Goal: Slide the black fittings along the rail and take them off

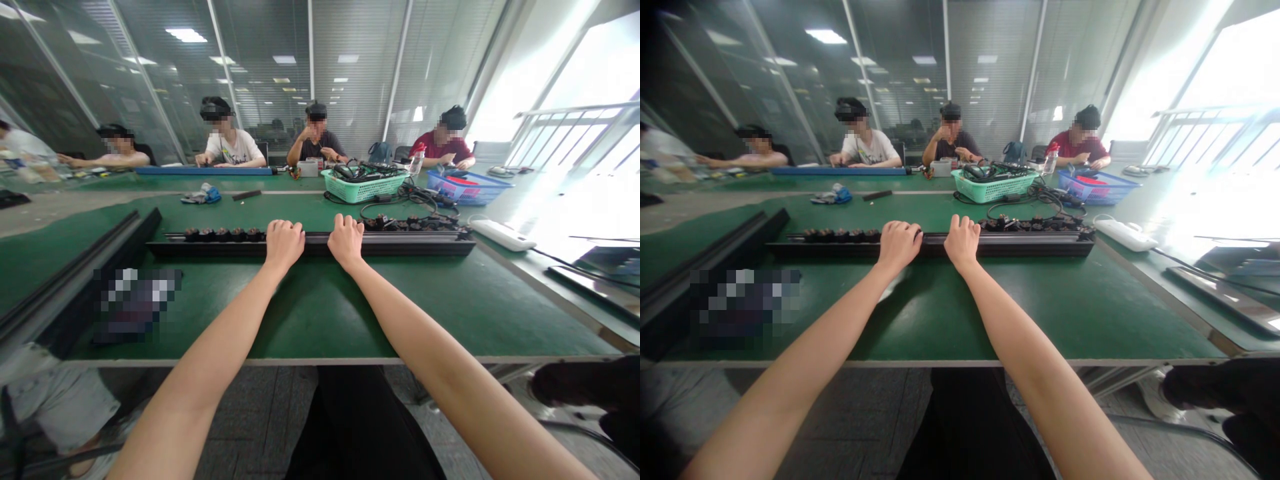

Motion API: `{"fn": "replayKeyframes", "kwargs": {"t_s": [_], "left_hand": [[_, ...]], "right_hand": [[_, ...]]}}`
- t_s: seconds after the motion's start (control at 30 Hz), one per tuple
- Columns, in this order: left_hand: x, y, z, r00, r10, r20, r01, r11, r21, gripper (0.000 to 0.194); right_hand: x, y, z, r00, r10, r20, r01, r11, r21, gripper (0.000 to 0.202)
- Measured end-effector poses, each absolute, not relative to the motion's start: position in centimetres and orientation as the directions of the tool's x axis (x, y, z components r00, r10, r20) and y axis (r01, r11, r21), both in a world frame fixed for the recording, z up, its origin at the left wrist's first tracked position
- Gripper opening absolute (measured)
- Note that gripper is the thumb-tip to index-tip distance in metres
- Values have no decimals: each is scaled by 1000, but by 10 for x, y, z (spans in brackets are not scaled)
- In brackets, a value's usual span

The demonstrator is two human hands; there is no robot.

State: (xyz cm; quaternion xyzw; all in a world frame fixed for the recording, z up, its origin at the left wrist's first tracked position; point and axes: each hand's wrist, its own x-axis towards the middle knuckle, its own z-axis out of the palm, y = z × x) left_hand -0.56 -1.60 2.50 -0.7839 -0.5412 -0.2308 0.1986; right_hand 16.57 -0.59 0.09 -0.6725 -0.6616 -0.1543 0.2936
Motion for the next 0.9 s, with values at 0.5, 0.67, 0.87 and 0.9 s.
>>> {"fn": "replayKeyframes", "kwargs": {"t_s": [0.5, 0.67, 0.87, 0.9], "left_hand": [[-7, -14, 23, 321, 738, 593, 942, -313, -121, 32], [-7, -12, 22, 318, 737, 596, 943, -312, -117, 32], [-8, -12, 22, 313, 738, 598, 945, -302, -122, 31], [-8, -12, 22, 309, 740, 597, 947, -297, -122, 31]], "right_hand": [[164, -7, 4, 85, 821, 564, 982, 27, -187, 28], [160, -6, 10, 138, 872, 470, 977, -42, -208, 29], [165, -3, 19, 89, 926, 366, 987, -32, -160, 34], [168, -3, 19, 64, 933, 354, 988, -10, -154, 33]]}}
